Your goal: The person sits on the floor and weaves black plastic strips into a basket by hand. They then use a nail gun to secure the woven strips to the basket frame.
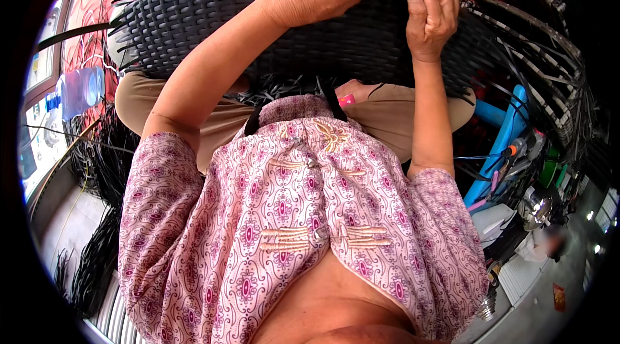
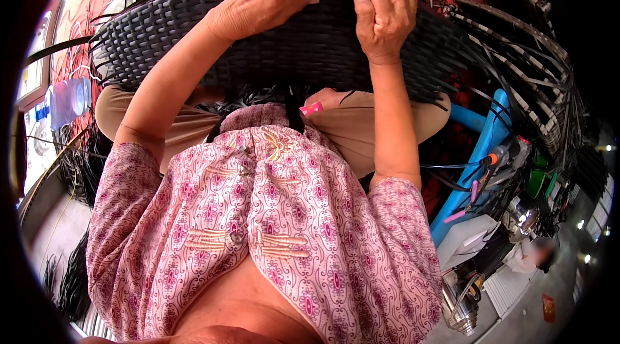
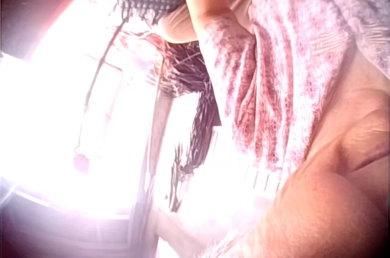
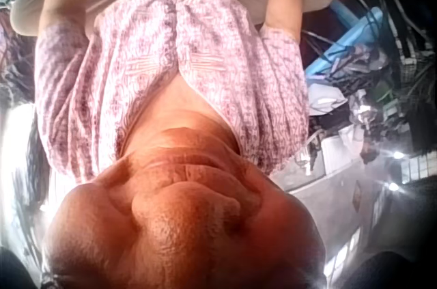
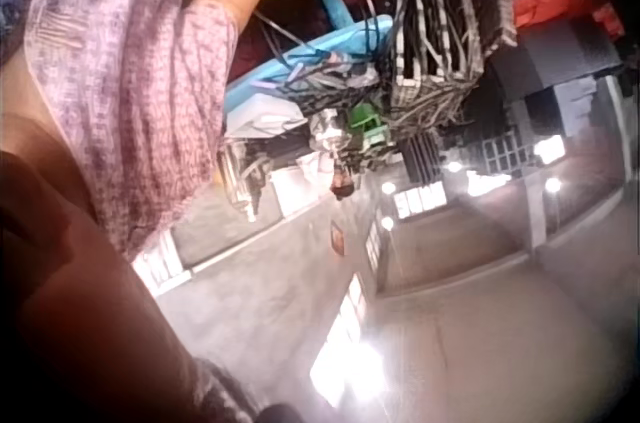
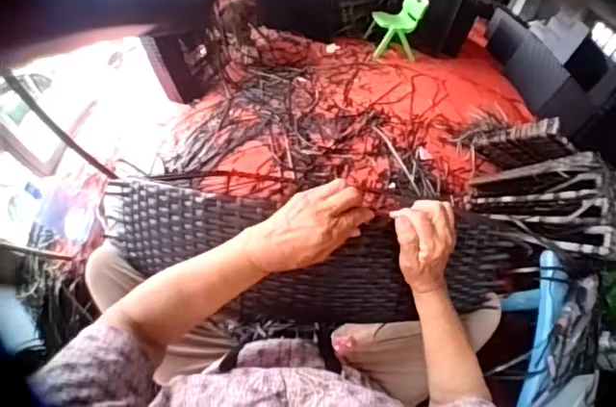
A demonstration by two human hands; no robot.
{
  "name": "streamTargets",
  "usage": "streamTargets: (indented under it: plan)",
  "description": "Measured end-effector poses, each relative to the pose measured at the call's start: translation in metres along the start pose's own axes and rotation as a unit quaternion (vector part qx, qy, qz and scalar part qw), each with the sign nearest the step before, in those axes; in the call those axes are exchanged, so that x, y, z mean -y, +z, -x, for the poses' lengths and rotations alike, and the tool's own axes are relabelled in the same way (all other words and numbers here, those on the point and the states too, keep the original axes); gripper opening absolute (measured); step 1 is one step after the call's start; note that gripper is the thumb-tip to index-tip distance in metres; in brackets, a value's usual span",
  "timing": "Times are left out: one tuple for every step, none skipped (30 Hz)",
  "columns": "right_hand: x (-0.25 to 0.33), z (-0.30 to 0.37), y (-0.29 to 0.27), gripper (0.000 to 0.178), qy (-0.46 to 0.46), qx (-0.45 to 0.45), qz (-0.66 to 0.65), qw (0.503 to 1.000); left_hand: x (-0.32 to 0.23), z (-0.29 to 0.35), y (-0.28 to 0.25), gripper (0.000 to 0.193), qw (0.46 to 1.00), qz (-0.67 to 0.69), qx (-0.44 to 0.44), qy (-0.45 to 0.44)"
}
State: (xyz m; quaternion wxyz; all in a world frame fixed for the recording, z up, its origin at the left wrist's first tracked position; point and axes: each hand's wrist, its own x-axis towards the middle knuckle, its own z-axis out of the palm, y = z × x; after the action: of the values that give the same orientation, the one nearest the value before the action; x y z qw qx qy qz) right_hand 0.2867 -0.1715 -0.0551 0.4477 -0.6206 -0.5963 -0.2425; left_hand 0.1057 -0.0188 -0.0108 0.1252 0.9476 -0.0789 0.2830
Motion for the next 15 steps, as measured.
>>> streamTargets:
  plan:
    - [0.001,0.002,-0.001,0.016,-0.002,-0.002,0.003,1.000,0.000,0.001,0.001,0.036,1.000,0.000,0.005,-0.001]
    - [0.003,0.003,-0.004,0.014,0.010,0.015,0.008,1.000,-0.001,0.003,0.001,0.036,1.000,0.000,0.011,-0.002]
    - [0.002,0.003,-0.002,0.014,0.006,0.011,0.008,1.000,0.000,0.003,-0.001,0.036,1.000,-0.001,0.012,0.002]
    - [0.001,0.003,-0.001,0.014,0.003,0.007,0.009,1.000,0.001,0.002,-0.003,0.038,1.000,0.009,0.023,-0.007]
    - [0.001,0.003,0.000,0.013,0.000,0.003,0.009,1.000,0.000,0.003,-0.002,0.039,0.999,0.024,0.015,-0.029]
    - [0.002,0.002,-0.003,0.014,0.020,0.029,0.013,0.999,0.000,0.001,-0.002,0.041,0.998,0.034,0.004,-0.048]
    - [0.003,-0.002,-0.004,0.016,0.021,0.047,0.020,0.998,0.000,-0.001,-0.004,0.042,0.997,0.044,-0.008,-0.067]
    - [0.004,-0.007,-0.005,0.017,0.022,0.065,0.028,0.997,0.000,-0.002,-0.009,0.048,0.985,0.090,0.010,-0.148]
    - [0.005,-0.012,-0.005,0.019,0.022,0.081,0.036,0.996,0.004,0.000,-0.013,0.050,0.985,0.076,0.024,-0.156]
    - [0.010,-0.017,-0.008,0.026,0.027,0.114,0.041,0.992,0.009,0.005,-0.019,0.051,0.984,0.061,0.038,-0.164]
    - [0.015,-0.021,-0.008,0.028,0.022,0.118,0.039,0.992,0.014,0.010,-0.025,0.053,0.982,0.047,0.052,-0.173]
    - [0.020,-0.025,-0.002,0.029,0.018,0.111,0.033,0.993,0.019,0.010,-0.038,0.054,0.964,0.043,0.135,-0.224]
    - [0.029,-0.027,0.005,0.029,0.017,0.106,0.025,0.994,0.030,0.020,-0.038,0.050,0.957,0.042,0.170,-0.230]
    - [0.035,-0.030,0.014,0.028,0.016,0.109,0.002,0.994,0.046,0.036,-0.028,0.049,0.977,0.026,0.120,-0.172]
    - [0.040,-0.033,0.019,0.029,0.027,0.142,-0.014,0.989,0.051,0.039,-0.028,0.050,0.991,0.009,0.069,-0.111]
